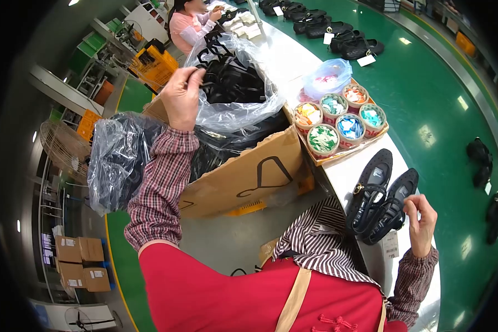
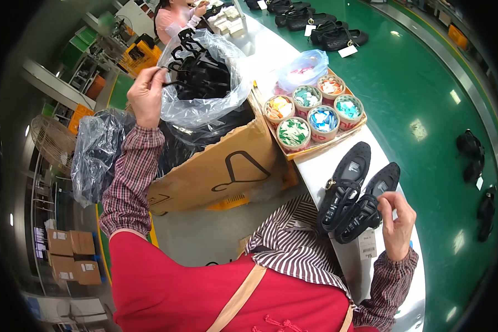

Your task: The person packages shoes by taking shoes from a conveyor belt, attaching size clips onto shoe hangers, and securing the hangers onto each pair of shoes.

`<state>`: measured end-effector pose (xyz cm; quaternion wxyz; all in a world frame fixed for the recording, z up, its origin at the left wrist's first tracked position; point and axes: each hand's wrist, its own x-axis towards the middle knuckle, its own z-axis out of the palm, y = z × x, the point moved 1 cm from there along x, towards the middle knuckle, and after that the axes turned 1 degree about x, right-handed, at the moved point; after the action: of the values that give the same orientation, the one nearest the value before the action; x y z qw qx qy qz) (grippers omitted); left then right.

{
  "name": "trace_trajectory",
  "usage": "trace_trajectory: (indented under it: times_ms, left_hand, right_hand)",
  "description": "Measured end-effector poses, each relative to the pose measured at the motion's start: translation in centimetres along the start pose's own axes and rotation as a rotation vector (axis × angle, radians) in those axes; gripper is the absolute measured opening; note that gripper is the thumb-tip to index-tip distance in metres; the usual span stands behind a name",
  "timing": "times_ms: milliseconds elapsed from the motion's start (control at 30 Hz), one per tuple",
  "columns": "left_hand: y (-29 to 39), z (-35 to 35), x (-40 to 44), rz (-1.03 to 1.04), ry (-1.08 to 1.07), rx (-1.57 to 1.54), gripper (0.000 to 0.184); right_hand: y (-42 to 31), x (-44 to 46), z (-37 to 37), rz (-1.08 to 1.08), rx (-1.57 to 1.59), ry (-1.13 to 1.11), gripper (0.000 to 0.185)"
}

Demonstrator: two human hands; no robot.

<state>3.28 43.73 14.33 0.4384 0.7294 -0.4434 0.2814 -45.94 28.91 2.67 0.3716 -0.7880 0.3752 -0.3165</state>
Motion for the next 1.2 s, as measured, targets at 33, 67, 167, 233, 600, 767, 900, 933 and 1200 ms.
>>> trace_trajectory:
  times_ms: [33, 67, 167, 233, 600, 767, 900, 933, 1200]
  left_hand:
    - [0.9, -0.4, 0.0, 0.119, 0.104, 0.096, 0.013]
    - [1.4, -0.9, 0.2, 0.118, 0.103, 0.098, 0.013]
    - [3.9, -1.7, 2.4, 0.094, 0.278, -0.271, 0.015]
    - [6.6, -1.5, 2.1, 0.078, 0.235, -0.329, 0.015]
    - [21.9, 5.3, -7.8, -0.379, -0.307, -1.373, 0.016]
    - [20.3, 8.6, -14.1, -0.452, -0.600, -1.288, 0.034]
    - [17.7, 9.6, -17.5, -0.745, -0.819, -1.326, 0.025]
    - [17.1, 9.8, -17.6, -0.700, -0.764, -1.348, 0.022]
    - [13.8, 11.2, -17.9, -0.656, -0.776, -1.154, 0.012]
  right_hand:
    - [-0.6, 0.3, 0.2, -0.045, 0.010, -0.012, 0.007]
    - [-1.0, 0.4, 0.2, -0.093, 0.018, -0.027, 0.004]
    - [-1.7, 0.8, 0.0, -0.163, 0.012, -0.037, 0.002]
    - [-2.0, 0.8, 0.2, -0.154, 0.029, -0.052, 0.001]
    - [-6.3, 3.1, 8.1, -0.512, -0.103, 0.074, 0.075]
    - [-5.2, 2.6, 6.4, 0.221, 0.919, -0.685, 0.031]
    - [-4.5, 3.4, 7.5, 0.331, 1.014, -1.013, 0.032]
    - [-4.1, 3.7, 7.9, 0.344, 0.964, -1.005, 0.037]
    - [1.1, 20.1, 7.5, -0.292, -0.132, -0.170, 0.011]
